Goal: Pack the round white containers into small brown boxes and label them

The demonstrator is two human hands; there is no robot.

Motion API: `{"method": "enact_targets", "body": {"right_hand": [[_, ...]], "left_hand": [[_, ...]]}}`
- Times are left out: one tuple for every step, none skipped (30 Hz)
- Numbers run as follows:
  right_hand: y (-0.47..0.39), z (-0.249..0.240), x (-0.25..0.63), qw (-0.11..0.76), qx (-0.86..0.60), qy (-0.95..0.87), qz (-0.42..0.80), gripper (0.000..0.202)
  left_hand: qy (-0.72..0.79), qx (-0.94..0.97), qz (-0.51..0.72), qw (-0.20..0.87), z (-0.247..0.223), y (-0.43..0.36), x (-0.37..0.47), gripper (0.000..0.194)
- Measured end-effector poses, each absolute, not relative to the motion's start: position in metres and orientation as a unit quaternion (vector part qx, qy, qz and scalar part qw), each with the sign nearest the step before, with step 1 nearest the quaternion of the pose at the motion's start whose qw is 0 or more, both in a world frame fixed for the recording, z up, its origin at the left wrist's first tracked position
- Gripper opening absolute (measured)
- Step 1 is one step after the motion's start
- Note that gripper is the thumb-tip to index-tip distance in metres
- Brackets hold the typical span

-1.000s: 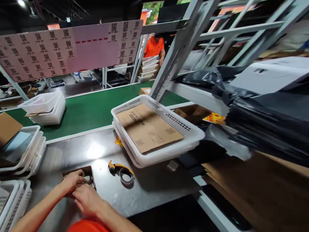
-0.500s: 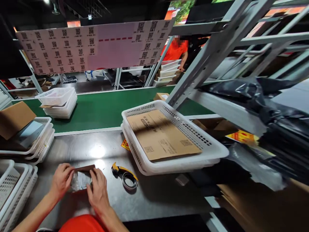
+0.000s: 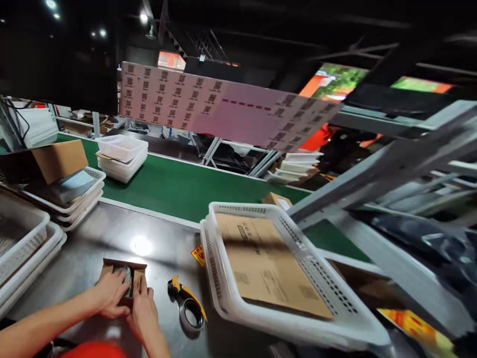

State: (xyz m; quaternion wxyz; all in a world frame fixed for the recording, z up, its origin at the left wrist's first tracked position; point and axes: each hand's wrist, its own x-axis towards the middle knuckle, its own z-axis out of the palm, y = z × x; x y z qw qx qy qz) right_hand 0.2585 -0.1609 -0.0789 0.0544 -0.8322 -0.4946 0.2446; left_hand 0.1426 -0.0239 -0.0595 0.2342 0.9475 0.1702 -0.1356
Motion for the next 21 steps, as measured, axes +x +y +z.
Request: {"method": "enact_targets", "body": {"right_hand": [[-0.159,-0.078,0.263,0.05,-0.829,-0.504,0.238,0.096],[-0.157,-0.077,0.266,0.045,-0.826,-0.511,0.234,0.094],[-0.155,-0.077,0.269,0.039,-0.824,-0.516,0.231,0.092],[-0.154,-0.077,0.27,0.032,-0.823,-0.518,0.228,0.087],[-0.154,-0.078,0.271,0.029,-0.824,-0.519,0.223,0.082],[-0.155,-0.081,0.271,0.031,-0.825,-0.52,0.218,0.077],[-0.157,-0.084,0.27,0.036,-0.825,-0.521,0.215,0.075],[-0.16,-0.088,0.27,0.045,-0.825,-0.522,0.211,0.075],[-0.164,-0.092,0.27,0.056,-0.825,-0.522,0.208,0.077],[-0.169,-0.095,0.271,0.068,-0.825,-0.523,0.205,0.08],[-0.172,-0.096,0.272,0.08,-0.823,-0.526,0.198,0.081],[-0.175,-0.095,0.273,0.095,-0.822,-0.529,0.188,0.078],[-0.175,-0.092,0.273,0.114,-0.819,-0.534,0.175,0.07],[-0.172,-0.086,0.274,0.136,-0.814,-0.54,0.163,0.059],[-0.166,-0.078,0.273,0.153,-0.811,-0.543,0.155,0.049],[-0.156,-0.07,0.271,0.151,-0.812,-0.541,0.156,0.045],[-0.144,-0.062,0.268,0.132,-0.819,-0.535,0.163,0.046],[-0.129,-0.054,0.264,0.1,-0.828,-0.524,0.173,0.047],[-0.114,-0.049,0.259,0.062,-0.836,-0.514,0.183,0.044],[-0.1,-0.046,0.254,0.025,-0.842,-0.504,0.189,0.04],[-0.087,-0.045,0.249,-0.003,-0.845,-0.5,0.192,0.035]], "left_hand": [[0.18,0.943,-0.15,0.236,-0.06,-0.02,0.151,0.073],[0.194,0.937,-0.166,0.24,-0.06,-0.014,0.158,0.068],[0.203,0.929,-0.186,0.246,-0.06,-0.009,0.165,0.064],[0.206,0.922,-0.209,0.252,-0.059,-0.003,0.171,0.062],[0.205,0.916,-0.231,0.258,-0.059,0.002,0.175,0.062],[0.198,0.911,-0.245,0.264,-0.058,0.006,0.176,0.064],[0.192,0.911,-0.244,0.271,-0.058,0.008,0.175,0.069],[0.187,0.914,-0.226,0.28,-0.059,0.009,0.171,0.077],[0.181,0.92,-0.191,0.291,-0.06,0.008,0.163,0.087],[0.176,0.924,-0.148,0.304,-0.061,0.005,0.154,0.097],[0.173,0.926,-0.102,0.319,-0.062,0.002,0.142,0.103],[0.177,0.925,-0.058,0.332,-0.063,-0.002,0.13,0.102],[0.186,0.922,-0.024,0.339,-0.064,-0.005,0.118,0.094],[0.203,0.919,0.002,0.339,-0.064,-0.009,0.106,0.079],[0.226,0.916,0.018,0.332,-0.064,-0.011,0.097,0.061],[0.251,0.912,0.026,0.322,-0.064,-0.013,0.09,0.047],[0.276,0.908,0.029,0.315,-0.064,-0.015,0.086,0.04],[0.303,0.899,0.03,0.313,-0.065,-0.016,0.085,0.039],[0.333,0.887,0.034,0.317,-0.065,-0.017,0.087,0.039],[0.368,0.872,0.035,0.322,-0.067,-0.017,0.09,0.04],[0.405,0.853,0.031,0.328,-0.068,-0.017,0.095,0.038]]}}
